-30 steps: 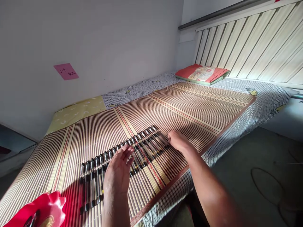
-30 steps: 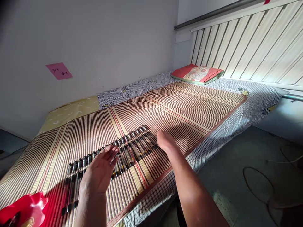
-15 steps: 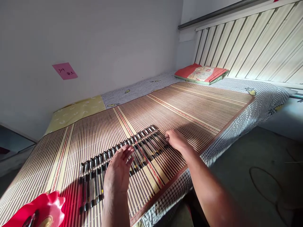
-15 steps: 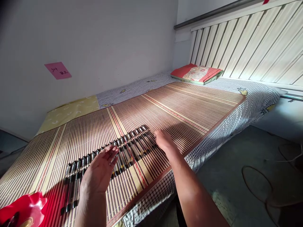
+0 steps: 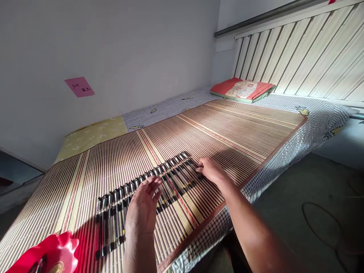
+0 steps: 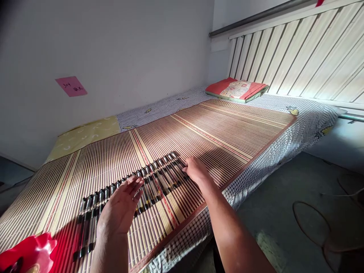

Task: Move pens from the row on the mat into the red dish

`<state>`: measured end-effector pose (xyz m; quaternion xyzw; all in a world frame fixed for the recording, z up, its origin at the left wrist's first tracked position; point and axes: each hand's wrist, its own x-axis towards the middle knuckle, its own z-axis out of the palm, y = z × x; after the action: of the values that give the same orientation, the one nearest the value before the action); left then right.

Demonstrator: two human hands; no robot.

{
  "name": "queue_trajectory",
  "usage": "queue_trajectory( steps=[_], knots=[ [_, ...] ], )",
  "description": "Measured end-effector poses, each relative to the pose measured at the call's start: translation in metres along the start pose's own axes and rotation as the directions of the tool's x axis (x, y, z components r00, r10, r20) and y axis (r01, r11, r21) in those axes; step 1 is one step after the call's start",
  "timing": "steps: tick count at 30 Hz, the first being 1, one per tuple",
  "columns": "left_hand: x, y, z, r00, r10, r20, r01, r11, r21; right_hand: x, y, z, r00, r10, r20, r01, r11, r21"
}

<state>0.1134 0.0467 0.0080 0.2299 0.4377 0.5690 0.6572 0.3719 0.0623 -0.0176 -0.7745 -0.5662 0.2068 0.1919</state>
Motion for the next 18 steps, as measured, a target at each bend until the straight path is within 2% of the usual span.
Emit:
queue_trajectory(
  steps=[9, 18],
  knots=[
    [0.002, -0.0022, -0.0048, 1.0, 0.004, 0.019, -0.004, 1.0, 0.009, 0.0072, 0.0083, 0.0073, 0.999, -0.033, -0.024, 0.033, 0.999, 0.006],
    [0.004, -0.0031, -0.0061, 1.0, -0.002, 0.026, 0.002, 1.0, 0.013, 0.0079, 0.0097, 0.0066, 1.0, -0.007, 0.01, 0.007, 1.0, 0.013]
  ],
)
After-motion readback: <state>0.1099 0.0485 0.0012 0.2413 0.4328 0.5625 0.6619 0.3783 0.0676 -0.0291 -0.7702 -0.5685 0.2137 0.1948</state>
